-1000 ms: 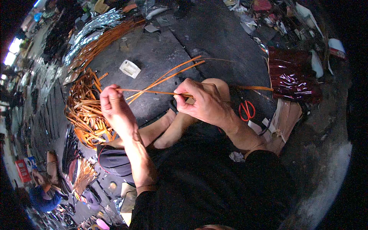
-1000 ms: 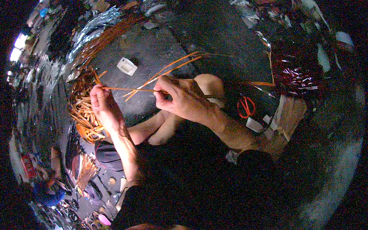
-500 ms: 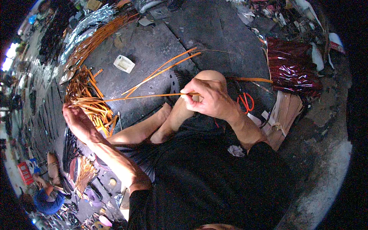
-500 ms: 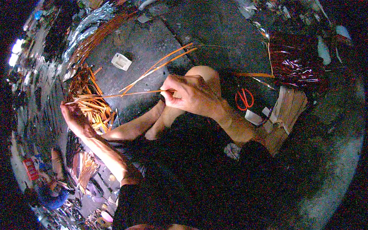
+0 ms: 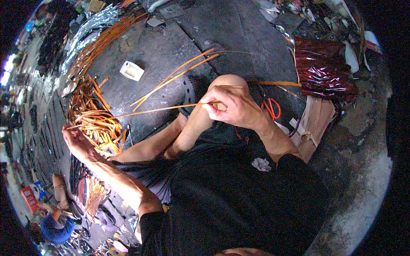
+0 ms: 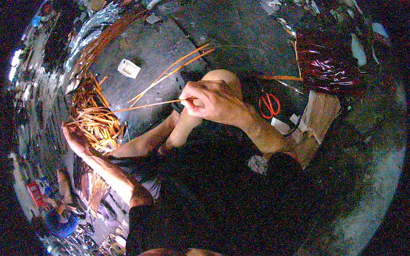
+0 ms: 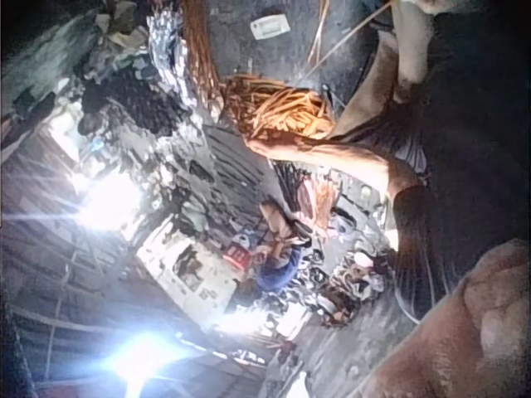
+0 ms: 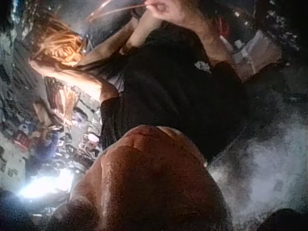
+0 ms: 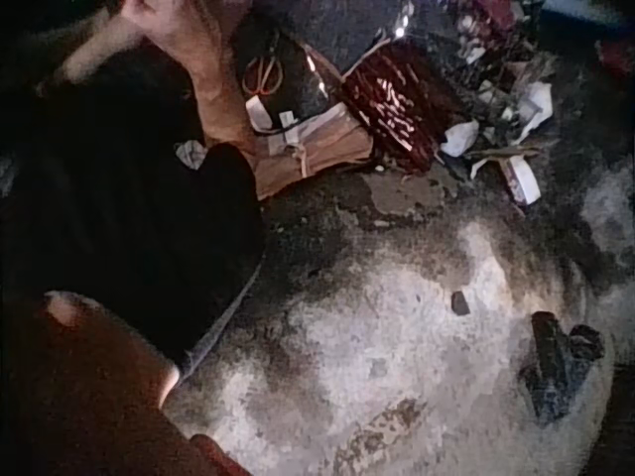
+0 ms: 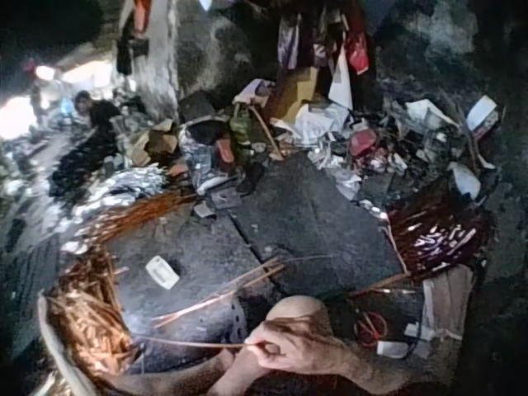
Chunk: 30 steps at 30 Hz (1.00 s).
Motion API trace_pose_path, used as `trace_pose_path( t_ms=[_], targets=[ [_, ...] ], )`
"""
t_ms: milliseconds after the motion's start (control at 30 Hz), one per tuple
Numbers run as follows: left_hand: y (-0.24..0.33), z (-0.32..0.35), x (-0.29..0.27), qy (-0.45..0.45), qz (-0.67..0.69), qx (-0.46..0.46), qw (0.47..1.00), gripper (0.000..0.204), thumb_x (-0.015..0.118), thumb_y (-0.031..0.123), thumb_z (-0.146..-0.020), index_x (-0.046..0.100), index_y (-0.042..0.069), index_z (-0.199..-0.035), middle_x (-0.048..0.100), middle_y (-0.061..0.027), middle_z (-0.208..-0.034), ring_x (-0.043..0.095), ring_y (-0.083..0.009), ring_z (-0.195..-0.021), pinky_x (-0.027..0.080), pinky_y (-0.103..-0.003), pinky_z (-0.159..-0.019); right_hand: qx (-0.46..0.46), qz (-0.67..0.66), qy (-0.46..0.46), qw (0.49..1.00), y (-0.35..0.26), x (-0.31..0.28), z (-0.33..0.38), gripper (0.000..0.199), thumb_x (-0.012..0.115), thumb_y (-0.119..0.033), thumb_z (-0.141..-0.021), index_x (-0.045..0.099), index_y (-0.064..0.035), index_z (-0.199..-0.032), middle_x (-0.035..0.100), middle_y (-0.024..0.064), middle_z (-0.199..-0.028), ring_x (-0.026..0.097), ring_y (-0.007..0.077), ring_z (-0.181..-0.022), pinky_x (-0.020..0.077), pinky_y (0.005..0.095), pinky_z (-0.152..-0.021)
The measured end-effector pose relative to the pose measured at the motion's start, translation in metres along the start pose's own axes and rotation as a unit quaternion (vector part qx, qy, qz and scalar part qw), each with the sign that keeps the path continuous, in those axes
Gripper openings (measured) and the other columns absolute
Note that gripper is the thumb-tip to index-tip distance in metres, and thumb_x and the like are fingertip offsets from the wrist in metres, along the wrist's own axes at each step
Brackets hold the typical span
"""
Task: The person sits on the floor and strips the orange insulation from copper wires by hand. They pull the insulation off in strips and place the stripped wires into a pile, occasionally using a white plastic tool to assist with the process.
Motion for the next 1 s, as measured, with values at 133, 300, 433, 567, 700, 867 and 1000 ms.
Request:
trace_pose_path(
  t_ms=[133,300,433,567,700,867,1000],
  targets=[
    [-0.01,-0.006,-0.012,-0.004,-0.017,-0.013,1.0,0.033,0.055,0.024,-0.098,0.056,-0.001,-0.119,0.064,-0.0078,-0.104,0.059,-0.0145,-0.092,0.047,-0.03,-0.087,-0.005,0.043,0.01,0.999,0.007,-0.006,0.004,0.016,0.072,-0.01,-0.079,0.062,-0.0046,-0.09,0.068,0.0112,-0.087,0.067,0.0274,-0.08,0.0532,0.036,-0.072],
    [-0.025,-0.027,-0.059,-0.057,0.001,-0.043,0.997,0.03,0.056,0.025,-0.097,0.058,0.002,-0.116,0.064,-0.0042,-0.097,0.058,-0.0128,-0.084,0.047,-0.029,-0.082,0.007,0.045,0.001,0.999,0.008,-0.007,0.003,0.016,0.073,-0.01,-0.079,0.062,-0.0045,-0.089,0.067,0.0109,-0.084,0.067,0.0279,-0.078,0.0528,0.0363,-0.071],
    [-0.017,-0.003,-0.039,0.002,-0.008,-0.061,0.998,0.031,0.06,0.027,-0.096,0.059,0.003,-0.115,0.064,-0.0024,-0.093,0.057,-0.0118,-0.08,0.045,-0.028,-0.078,0.03,0.025,-0.001,0.999,0.014,-0.006,0.005,0.015,0.072,-0.009,-0.079,0.061,-0.004,-0.088,0.066,0.0103,-0.083,0.066,0.0271,-0.077,0.0522,0.0355,-0.071],
    [-0.016,-0.003,-0.075,0.004,-0.042,-0.09,0.995,0.033,0.062,0.031,-0.093,0.06,0.006,-0.114,0.062,-0.0002,-0.093,0.056,-0.0111,-0.085,0.044,-0.029,-0.08,-0.002,0.047,0.002,0.999,0.017,0.0,0.0,0.014,0.071,-0.006,-0.076,0.061,-0.0041,-0.086,0.065,0.0093,-0.082,0.065,0.0248,-0.077,0.0518,0.0339,-0.07],
    [0.044,0.052,-0.077,0.181,-0.444,0.069,0.875,0.027,0.062,0.022,-0.091,0.061,0.001,-0.108,0.061,-0.0087,-0.104,0.058,-0.0187,-0.093,0.047,-0.033,-0.084,-0.082,-0.049,-0.043,0.994,-0.002,0.033,-0.008,0.013,0.068,-0.001,-0.074,0.057,-0.0049,-0.08,0.059,0.0081,-0.074,0.062,0.0258,-0.07,0.0487,0.0364,-0.063],
    [0.07,0.114,0.039,-0.084,-0.575,0.152,0.8,0.037,0.065,0.018,-0.085,0.058,0.0,-0.117,0.06,-0.015,-0.111,0.058,-0.0257,-0.098,0.046,-0.038,-0.091,-0.157,-0.077,-0.079,0.981,-0.011,0.096,-0.003,0.016,0.066,-0.004,-0.074,0.053,-0.0074,-0.082,0.053,0.0066,-0.073,0.058,0.0262,-0.069,0.0465,0.0379,-0.063],
    [-0.007,0.2,0.126,-0.496,-0.43,-0.027,0.754,0.033,0.066,0.017,-0.085,0.063,0.007,-0.116,0.066,-0.0123,-0.109,0.063,-0.0288,-0.096,0.05,-0.039,-0.087,-0.154,-0.097,-0.113,0.977,-0.004,0.102,-0.021,0.014,0.066,-0.008,-0.078,0.054,-0.0079,-0.085,0.053,0.0065,-0.075,0.057,0.0265,-0.071,0.0462,0.0383,-0.065]
  ],
)
Point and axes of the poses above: each hand's wrist, its own z-axis away from the middle knuckle, its own x-axis out of the palm, y = z × x, the point moved 2 cm from there along -z, towards the middle knuckle
